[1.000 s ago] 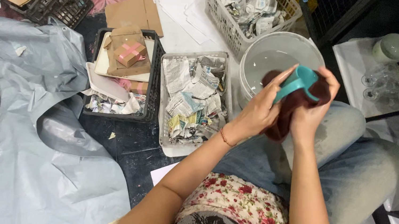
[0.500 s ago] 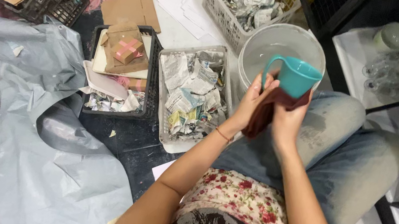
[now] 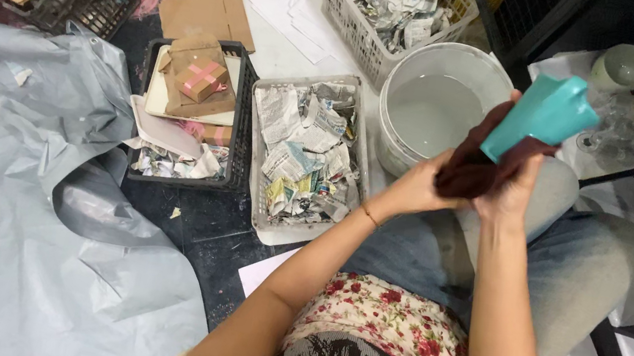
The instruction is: The person washes and dries various cups and mugs using a cloth. They rinse items in a bucket of water, wipe them dry, and place them on a nearby shelf.
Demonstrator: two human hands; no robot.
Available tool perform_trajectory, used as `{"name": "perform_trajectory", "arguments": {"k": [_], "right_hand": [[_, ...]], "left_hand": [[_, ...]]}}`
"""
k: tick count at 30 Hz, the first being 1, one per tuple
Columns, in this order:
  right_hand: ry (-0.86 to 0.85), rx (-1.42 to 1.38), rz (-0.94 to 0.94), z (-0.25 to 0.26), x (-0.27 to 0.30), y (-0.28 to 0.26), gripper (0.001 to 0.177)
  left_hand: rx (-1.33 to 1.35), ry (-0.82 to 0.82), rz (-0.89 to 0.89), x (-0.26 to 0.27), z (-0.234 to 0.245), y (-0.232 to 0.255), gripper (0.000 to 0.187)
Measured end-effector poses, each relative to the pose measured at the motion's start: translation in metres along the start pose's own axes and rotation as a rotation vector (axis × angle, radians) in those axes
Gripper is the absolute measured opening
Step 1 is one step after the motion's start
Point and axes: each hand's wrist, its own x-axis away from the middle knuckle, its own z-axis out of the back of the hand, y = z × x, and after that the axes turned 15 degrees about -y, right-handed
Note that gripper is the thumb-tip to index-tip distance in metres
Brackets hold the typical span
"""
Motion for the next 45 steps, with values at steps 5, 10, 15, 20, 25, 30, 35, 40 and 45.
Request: {"name": "perform_trajectory", "arguments": {"k": [5, 10, 15, 20, 25, 30, 35, 40, 45], "right_hand": [[-0.072, 0.149, -0.021, -0.037, -0.001, -0.023, 0.107], [-0.014, 0.280, 0.012, -0.038, -0.001, -0.017, 0.105], [0.037, 0.332, 0.148, 0.015, -0.039, -0.013, 0.093], [0.064, 0.212, 0.094, 0.067, -0.083, -0.009, 0.072], [0.144, 0.547, -0.153, 0.108, -0.090, 0.028, 0.068], [0.062, 0.872, -0.157, 0.147, -0.099, 0.057, 0.066], [0.146, 0.781, -0.245, 0.165, -0.115, 0.073, 0.055], [0.146, 0.473, -0.354, 0.170, -0.115, 0.089, 0.057], [0.260, 0.177, -0.305, 0.189, -0.117, 0.100, 0.053]], "left_hand": [[-0.025, 0.079, 0.048, 0.003, -0.005, -0.032, 0.047], [0.031, 0.140, -0.072, 0.008, 0.009, -0.050, 0.054], [0.624, -0.076, -0.089, -0.025, 0.066, -0.088, 0.067], [1.606, -0.222, -0.321, -0.047, 0.095, -0.105, 0.069], [1.438, -0.009, -0.083, -0.096, 0.058, -0.133, 0.082], [1.012, -0.158, 0.080, -0.120, 0.071, -0.174, 0.050], [0.348, -0.294, 0.335, -0.117, 0.089, -0.175, 0.040], [-0.023, -0.257, 0.354, -0.131, 0.093, -0.171, 0.032], [0.581, -0.284, 0.469, -0.139, 0.119, -0.169, 0.037]]}}
